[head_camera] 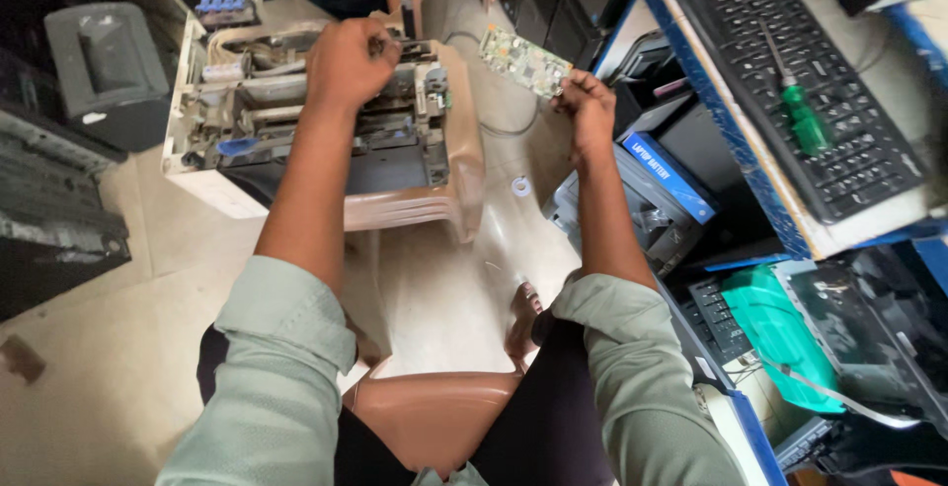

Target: The person removes a circuit board from a disassembled printer using a screwdriver, then reinserts it and secures it with screws. The person also adjusts internal components and wires within the printer chassis.

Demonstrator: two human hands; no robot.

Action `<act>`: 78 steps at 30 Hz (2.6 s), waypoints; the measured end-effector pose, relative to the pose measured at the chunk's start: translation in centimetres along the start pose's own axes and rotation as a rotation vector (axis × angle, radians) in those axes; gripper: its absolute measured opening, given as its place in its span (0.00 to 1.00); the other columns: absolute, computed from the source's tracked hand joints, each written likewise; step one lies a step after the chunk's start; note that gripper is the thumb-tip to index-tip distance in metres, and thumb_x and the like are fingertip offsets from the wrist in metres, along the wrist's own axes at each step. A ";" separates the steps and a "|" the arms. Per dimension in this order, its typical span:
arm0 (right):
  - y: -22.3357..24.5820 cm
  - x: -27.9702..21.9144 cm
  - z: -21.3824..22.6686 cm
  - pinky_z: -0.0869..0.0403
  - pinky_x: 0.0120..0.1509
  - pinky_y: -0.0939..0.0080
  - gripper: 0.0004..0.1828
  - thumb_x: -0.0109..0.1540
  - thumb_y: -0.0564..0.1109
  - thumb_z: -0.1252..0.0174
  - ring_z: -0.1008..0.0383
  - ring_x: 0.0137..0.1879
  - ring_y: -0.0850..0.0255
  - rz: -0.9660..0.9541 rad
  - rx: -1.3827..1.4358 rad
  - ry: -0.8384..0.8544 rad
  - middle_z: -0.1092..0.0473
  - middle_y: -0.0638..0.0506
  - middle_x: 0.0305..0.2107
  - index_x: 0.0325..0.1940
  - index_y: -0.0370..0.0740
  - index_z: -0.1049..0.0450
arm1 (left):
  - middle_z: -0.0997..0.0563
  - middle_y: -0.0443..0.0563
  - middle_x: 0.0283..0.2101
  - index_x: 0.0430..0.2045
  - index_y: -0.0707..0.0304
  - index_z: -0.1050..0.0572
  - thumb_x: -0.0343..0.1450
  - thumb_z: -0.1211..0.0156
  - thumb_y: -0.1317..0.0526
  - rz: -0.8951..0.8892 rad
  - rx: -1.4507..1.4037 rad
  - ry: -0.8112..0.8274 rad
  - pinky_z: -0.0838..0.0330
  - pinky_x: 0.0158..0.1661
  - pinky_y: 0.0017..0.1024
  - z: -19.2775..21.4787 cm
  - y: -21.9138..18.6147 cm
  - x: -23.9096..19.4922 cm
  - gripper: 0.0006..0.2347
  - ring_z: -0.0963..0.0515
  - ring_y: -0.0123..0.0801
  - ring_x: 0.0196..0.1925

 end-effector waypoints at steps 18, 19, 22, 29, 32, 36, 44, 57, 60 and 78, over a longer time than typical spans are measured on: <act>-1.1 -10.7 -5.6 0.25 0.53 0.61 0.11 0.62 0.36 0.42 0.25 0.47 0.64 0.181 -0.181 0.551 0.23 0.50 0.39 0.49 0.34 0.21 | 0.28 0.67 0.59 0.62 0.69 0.32 0.80 0.53 0.54 0.025 -0.570 0.094 0.31 0.57 0.42 -2.4 -6.8 -25.9 0.20 0.27 0.51 0.60; -1.3 -12.6 -6.5 0.24 0.53 0.61 0.09 0.64 0.38 0.43 0.24 0.46 0.64 0.220 -0.219 0.615 0.23 0.51 0.39 0.48 0.34 0.22 | 0.30 0.67 0.64 0.65 0.71 0.35 0.81 0.56 0.50 0.117 -0.700 0.162 0.37 0.61 0.43 -4.3 -5.4 -28.3 0.23 0.30 0.51 0.65; -3.0 -17.6 -8.4 0.24 0.53 0.61 0.08 0.66 0.41 0.42 0.23 0.45 0.64 0.267 -0.465 0.703 0.22 0.52 0.37 0.46 0.36 0.22 | 0.30 0.63 0.66 0.70 0.69 0.41 0.79 0.65 0.42 0.402 -0.939 0.346 0.38 0.60 0.44 -9.6 -0.8 -33.9 0.31 0.31 0.49 0.65; -7.1 -23.7 -11.2 0.24 0.56 0.59 0.13 0.67 0.50 0.42 0.23 0.46 0.61 0.121 -0.429 0.627 0.21 0.49 0.38 0.48 0.39 0.21 | 0.29 0.57 0.65 0.69 0.66 0.41 0.80 0.68 0.40 0.730 -1.520 0.636 0.30 0.58 0.49 -15.4 3.0 -37.5 0.30 0.25 0.45 0.61; -7.9 -25.5 -11.0 0.25 0.58 0.60 0.21 0.69 0.57 0.44 0.22 0.50 0.61 0.132 -0.540 0.365 0.22 0.48 0.45 0.57 0.40 0.25 | 0.27 0.56 0.60 0.71 0.61 0.40 0.82 0.69 0.40 0.751 -1.494 0.561 0.26 0.48 0.46 -15.3 3.4 -37.2 0.29 0.24 0.44 0.51; -8.3 -27.5 -11.4 0.26 0.60 0.58 0.30 0.68 0.59 0.44 0.23 0.53 0.57 0.068 -0.585 0.325 0.26 0.44 0.55 0.69 0.41 0.34 | 0.25 0.53 0.57 0.70 0.61 0.39 0.80 0.71 0.38 0.694 -1.533 0.509 0.23 0.43 0.44 -15.7 3.3 -36.1 0.31 0.22 0.40 0.50; -5.2 -29.1 -8.9 0.23 0.57 0.57 0.23 0.70 0.52 0.48 0.22 0.45 0.62 0.075 -0.600 0.304 0.28 0.47 0.61 0.69 0.48 0.33 | 0.21 0.54 0.55 0.66 0.68 0.33 0.78 0.73 0.35 0.751 -1.682 0.448 0.23 0.51 0.37 -19.3 4.0 -37.5 0.35 0.19 0.39 0.52; 4.4 -39.2 4.0 0.41 0.24 0.71 0.30 0.74 0.48 0.54 0.46 0.29 0.73 -0.062 0.029 -0.318 0.44 0.64 0.27 0.82 0.45 0.44 | 0.19 0.53 0.41 0.69 0.59 0.40 0.75 0.75 0.31 0.576 -1.918 0.802 0.34 0.17 0.26 -18.7 -19.9 -38.1 0.36 0.22 0.32 0.23; 7.7 -43.7 9.3 0.43 0.20 0.68 0.31 0.75 0.50 0.58 0.47 0.23 0.71 0.021 0.155 -0.422 0.47 0.61 0.23 0.83 0.45 0.50 | 0.19 0.52 0.38 0.65 0.60 0.37 0.74 0.75 0.29 0.459 -1.904 1.031 0.38 0.16 0.23 -18.5 -27.6 -40.6 0.37 0.22 0.31 0.21; 6.7 -51.5 18.9 0.32 0.38 0.69 0.27 0.81 0.57 0.62 0.36 0.37 0.68 0.277 0.550 -0.471 0.29 0.43 0.52 0.81 0.44 0.44 | 0.19 0.49 0.44 0.70 0.61 0.38 0.76 0.73 0.30 0.319 -1.715 1.349 0.42 0.17 0.21 -21.9 -35.0 -49.2 0.37 0.25 0.25 0.24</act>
Point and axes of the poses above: each hand's wrist, its own x-axis towards the middle knuckle, its own z-axis out of the back of the hand, y = z × x, the point moved 7 cm from there along x, towards the middle knuckle
